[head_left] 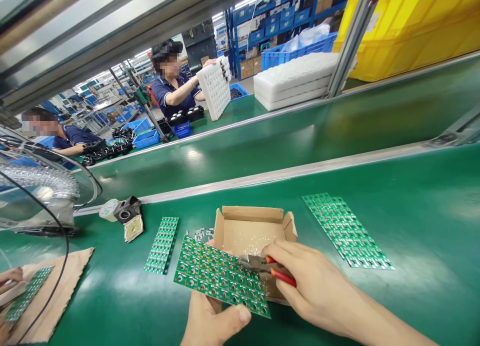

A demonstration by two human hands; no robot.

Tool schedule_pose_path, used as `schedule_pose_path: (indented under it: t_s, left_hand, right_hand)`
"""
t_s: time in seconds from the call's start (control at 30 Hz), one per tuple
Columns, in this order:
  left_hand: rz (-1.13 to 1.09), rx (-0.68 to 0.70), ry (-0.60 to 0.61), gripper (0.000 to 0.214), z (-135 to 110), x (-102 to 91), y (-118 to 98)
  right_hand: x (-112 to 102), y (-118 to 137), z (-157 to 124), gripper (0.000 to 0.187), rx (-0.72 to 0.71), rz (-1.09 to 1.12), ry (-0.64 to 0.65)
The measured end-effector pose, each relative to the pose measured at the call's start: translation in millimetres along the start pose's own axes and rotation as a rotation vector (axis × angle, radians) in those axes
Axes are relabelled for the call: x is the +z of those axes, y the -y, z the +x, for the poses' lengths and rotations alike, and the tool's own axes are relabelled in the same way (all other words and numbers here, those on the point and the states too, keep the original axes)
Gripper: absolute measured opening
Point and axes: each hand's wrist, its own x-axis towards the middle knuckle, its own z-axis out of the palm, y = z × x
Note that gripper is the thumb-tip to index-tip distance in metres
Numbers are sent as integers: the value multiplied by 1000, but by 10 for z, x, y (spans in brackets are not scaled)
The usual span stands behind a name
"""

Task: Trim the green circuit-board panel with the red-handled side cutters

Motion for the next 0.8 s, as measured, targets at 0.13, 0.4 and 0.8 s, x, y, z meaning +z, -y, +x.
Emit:
schedule_pose_path:
  t_s: [0.13, 0.4, 0.8]
  left_hand:
    - [-5, -43, 94, 127, -52, -29, 31]
    - [74, -144, 209, 95, -110, -119, 122]
    - [68, -80, 181, 104, -89, -20, 93]
  right_hand:
    - [21, -19, 4, 22, 54, -73, 6]
    - [32, 25, -2, 14, 22, -31, -39]
    - [57, 19, 7, 15, -9, -62, -62]
